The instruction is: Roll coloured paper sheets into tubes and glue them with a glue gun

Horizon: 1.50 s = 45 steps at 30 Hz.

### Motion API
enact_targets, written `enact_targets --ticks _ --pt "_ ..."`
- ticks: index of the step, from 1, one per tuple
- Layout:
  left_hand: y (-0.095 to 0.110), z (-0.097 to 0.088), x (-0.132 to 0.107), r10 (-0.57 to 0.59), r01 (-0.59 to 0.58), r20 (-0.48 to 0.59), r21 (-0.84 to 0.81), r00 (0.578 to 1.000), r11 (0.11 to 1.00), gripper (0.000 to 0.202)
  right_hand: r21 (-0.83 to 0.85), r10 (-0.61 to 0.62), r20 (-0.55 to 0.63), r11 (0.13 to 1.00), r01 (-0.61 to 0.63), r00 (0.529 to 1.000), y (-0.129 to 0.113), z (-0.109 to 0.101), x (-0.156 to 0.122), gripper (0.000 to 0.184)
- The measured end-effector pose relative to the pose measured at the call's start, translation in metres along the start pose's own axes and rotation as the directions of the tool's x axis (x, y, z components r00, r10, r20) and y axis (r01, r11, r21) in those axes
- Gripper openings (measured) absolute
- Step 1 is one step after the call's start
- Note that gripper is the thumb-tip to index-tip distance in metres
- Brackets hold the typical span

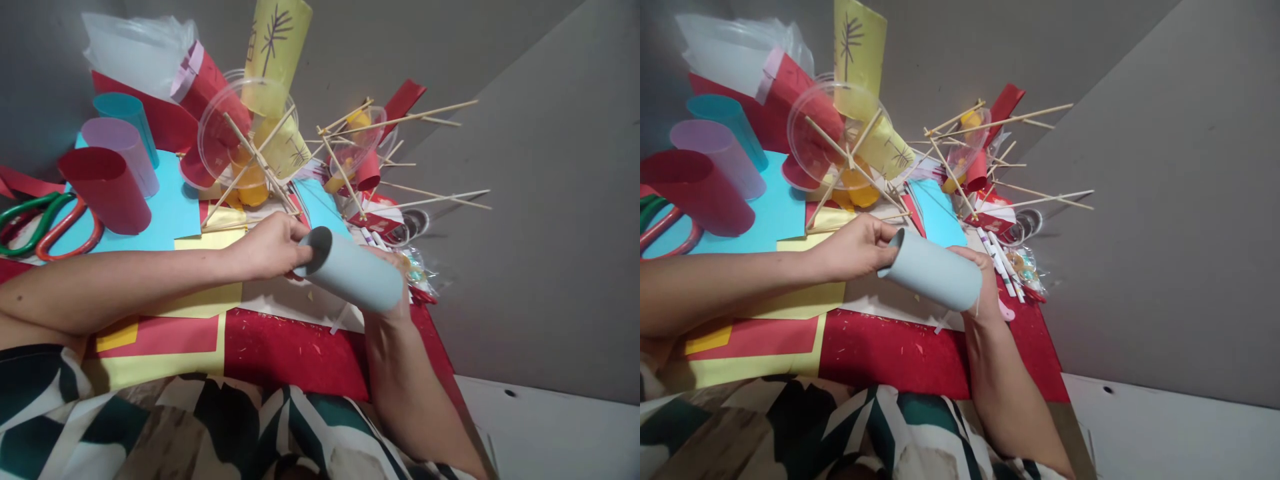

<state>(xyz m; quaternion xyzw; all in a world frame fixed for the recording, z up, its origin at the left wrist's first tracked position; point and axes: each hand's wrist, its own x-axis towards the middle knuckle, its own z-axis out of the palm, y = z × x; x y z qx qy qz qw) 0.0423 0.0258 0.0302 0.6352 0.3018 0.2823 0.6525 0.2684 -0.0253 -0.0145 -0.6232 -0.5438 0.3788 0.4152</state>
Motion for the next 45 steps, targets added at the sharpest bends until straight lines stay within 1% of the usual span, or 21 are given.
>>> enact_targets --ticks 2,4,6,9,11,14,15,17,20,23,25,28,31,32,34,36,38,41,45 --pt "0.000 -0.001 0.001 -0.014 0.015 0.011 -0.031 1.000 0.999 0.018 0.064 -0.014 -0.086 0.998 0.019 0.996 -0.009 0.004 -0.005 0.018" --pt "-0.001 -0.002 0.003 -0.030 0.033 0.045 -0.057 0.999 0.998 0.021 0.135 0.008 -0.114 0.991 0.007 0.993 -0.020 0.007 -0.008 0.018" --pt "-0.002 -0.004 0.005 -0.035 0.040 0.076 -0.069 0.996 0.997 0.022 0.205 0.050 -0.096 0.978 -0.029 0.994 -0.030 0.010 -0.008 0.018" --pt "-0.003 -0.006 0.008 -0.022 0.029 0.085 -0.080 0.996 0.996 0.018 0.269 0.048 -0.094 0.963 -0.021 0.994 -0.038 0.011 -0.006 0.020" --pt "-0.003 -0.007 0.009 -0.013 0.021 0.097 -0.078 0.995 0.997 0.014 0.273 0.039 -0.079 0.962 -0.016 0.996 -0.039 0.011 -0.006 0.022" --pt "-0.002 -0.008 0.009 -0.008 0.018 0.135 -0.068 0.991 0.998 0.005 0.250 0.036 -0.014 0.968 -0.031 0.999 -0.037 0.011 -0.007 0.024" --pt "-0.002 -0.008 0.009 -0.009 0.019 0.147 -0.066 0.989 0.998 0.007 0.245 0.033 0.001 0.969 -0.032 0.999 -0.036 0.012 -0.007 0.025" --pt "-0.002 -0.009 0.009 -0.015 0.027 0.171 -0.067 0.985 0.997 0.017 0.255 0.020 -0.002 0.967 -0.019 1.000 -0.034 0.014 -0.008 0.028" --pt "-0.004 -0.011 0.011 -0.050 0.067 0.199 -0.077 0.979 0.995 0.029 0.288 -0.042 -0.033 0.956 0.049 0.999 -0.034 0.018 -0.011 0.034" --pt "-0.007 -0.013 0.013 -0.071 0.086 0.178 -0.079 0.982 0.993 0.033 0.258 -0.119 -0.004 0.959 0.116 0.993 -0.040 0.023 -0.014 0.038" --pt "-0.012 -0.015 0.013 -0.058 0.065 0.144 -0.050 0.988 0.997 0.032 0.218 -0.138 0.024 0.967 0.129 0.990 -0.044 0.025 -0.015 0.037" --pt "-0.019 -0.018 0.016 0.001 0.002 0.129 -0.023 0.992 1.000 0.031 0.217 -0.111 0.070 0.972 0.094 0.991 -0.048 0.024 -0.015 0.035" --pt "-0.024 -0.020 0.019 0.048 -0.034 0.110 -0.132 0.993 0.991 0.041 0.300 -0.092 0.120 0.953 0.052 0.989 -0.048 0.015 -0.012 0.039" --pt "-0.025 -0.020 0.020 0.040 -0.024 0.085 -0.179 0.996 0.983 0.047 0.338 -0.102 0.118 0.939 0.057 0.988 -0.048 0.012 -0.011 0.043" --pt "-0.024 -0.021 0.022 0.000 0.009 0.034 -0.246 0.999 0.969 0.055 0.415 -0.124 0.076 0.906 0.081 0.989 -0.049 0.007 -0.010 0.053" --pt "-0.023 -0.021 0.022 -0.037 0.037 0.007 -0.264 0.999 0.964 0.058 0.468 -0.120 0.014 0.878 0.099 0.993 -0.051 0.003 -0.011 0.063" --pt "-0.021 -0.022 0.022 -0.050 0.051 0.013 -0.249 0.999 0.967 0.059 0.480 -0.112 0.000 0.872 0.098 0.994 -0.054 0.002 -0.012 0.066" --pt "-0.020 -0.022 0.021 -0.039 0.044 0.028 -0.235 0.999 0.971 0.060 0.438 -0.127 0.061 0.895 0.088 0.990 -0.060 0.002 -0.017 0.064" --pt "-0.020 -0.023 0.021 -0.029 0.039 0.048 -0.228 0.998 0.973 0.059 0.366 -0.139 0.152 0.928 0.075 0.978 -0.066 0.002 -0.021 0.054"
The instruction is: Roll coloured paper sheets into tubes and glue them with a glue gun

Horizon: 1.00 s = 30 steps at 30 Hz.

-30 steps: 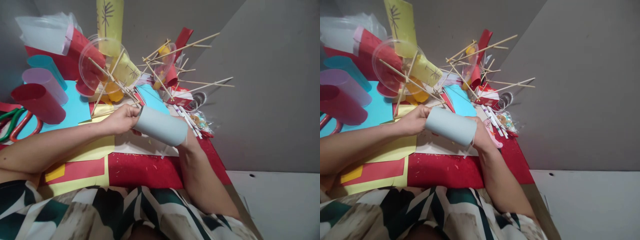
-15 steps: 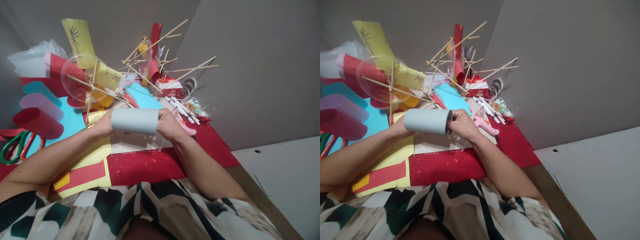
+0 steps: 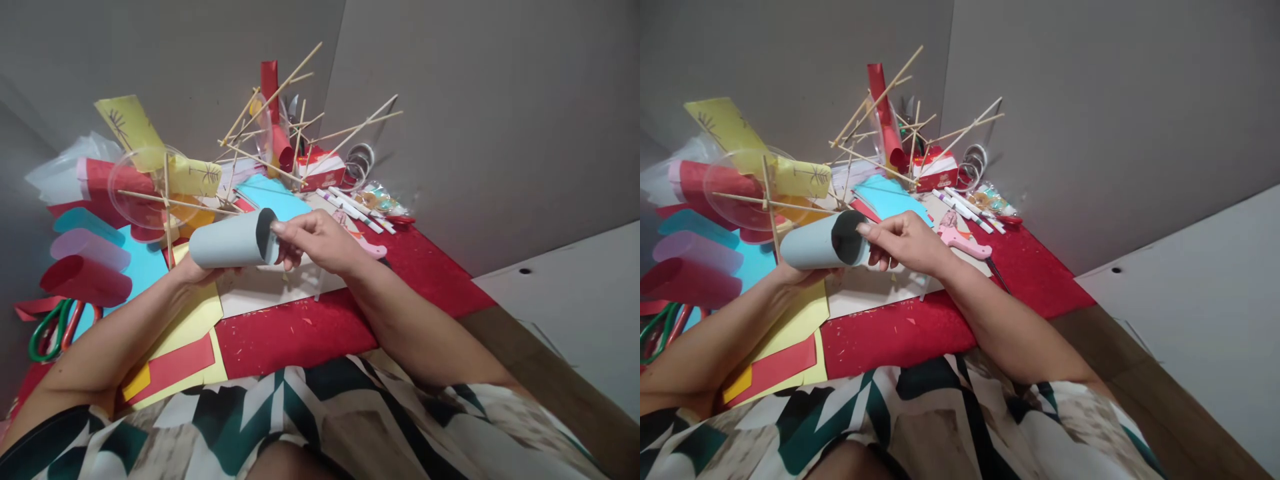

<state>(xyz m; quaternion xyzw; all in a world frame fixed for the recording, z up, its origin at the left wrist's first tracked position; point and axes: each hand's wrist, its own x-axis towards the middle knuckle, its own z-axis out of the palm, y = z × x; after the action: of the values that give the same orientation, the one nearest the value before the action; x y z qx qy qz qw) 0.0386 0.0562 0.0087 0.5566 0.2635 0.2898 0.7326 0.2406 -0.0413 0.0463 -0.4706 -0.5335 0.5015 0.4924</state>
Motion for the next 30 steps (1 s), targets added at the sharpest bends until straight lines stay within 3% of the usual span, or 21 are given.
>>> enact_targets --ticks 4,7,11,13,17,20,23,27,30 --pt "-0.002 -0.001 0.000 0.027 -0.029 0.044 0.033 0.999 0.999 0.068 0.023 0.024 0.059 0.999 -0.025 0.998 0.002 0.000 0.002 0.045" --pt "-0.003 0.001 -0.001 0.056 -0.059 0.034 0.106 0.998 0.993 0.069 0.006 0.005 0.028 1.000 -0.005 1.000 0.006 0.002 0.002 0.034" --pt "-0.004 0.001 -0.001 0.073 -0.074 0.009 0.143 0.997 0.987 0.074 -0.248 -0.103 -0.127 0.966 0.069 0.986 0.008 0.008 -0.002 0.031" --pt "-0.006 -0.001 0.001 0.049 -0.050 0.011 0.129 0.999 0.990 0.073 -0.317 -0.115 -0.145 0.946 0.064 0.983 0.005 0.007 -0.003 0.033" --pt "-0.010 -0.008 0.003 0.067 -0.070 0.032 0.075 0.997 0.995 0.061 -0.108 0.074 -0.009 0.991 -0.075 0.997 -0.002 -0.005 -0.001 0.035" --pt "-0.010 -0.008 0.003 0.139 -0.140 0.042 0.015 0.989 0.990 0.054 0.010 0.097 0.007 0.995 -0.097 0.995 -0.004 -0.013 0.001 0.051" --pt "-0.006 -0.003 0.001 0.155 -0.156 0.069 0.010 0.986 0.988 0.050 0.008 0.105 0.076 0.994 -0.105 0.992 -0.002 -0.012 0.002 0.049" --pt "0.000 0.002 -0.002 0.100 -0.110 0.100 0.102 0.990 0.989 0.056 -0.010 0.150 0.060 0.989 -0.150 0.987 0.006 -0.002 0.005 0.036" --pt "-0.002 -0.004 0.001 -0.024 0.012 0.104 0.115 0.994 0.993 0.053 -0.019 0.166 0.022 0.986 -0.165 0.986 0.012 0.006 0.007 0.029"
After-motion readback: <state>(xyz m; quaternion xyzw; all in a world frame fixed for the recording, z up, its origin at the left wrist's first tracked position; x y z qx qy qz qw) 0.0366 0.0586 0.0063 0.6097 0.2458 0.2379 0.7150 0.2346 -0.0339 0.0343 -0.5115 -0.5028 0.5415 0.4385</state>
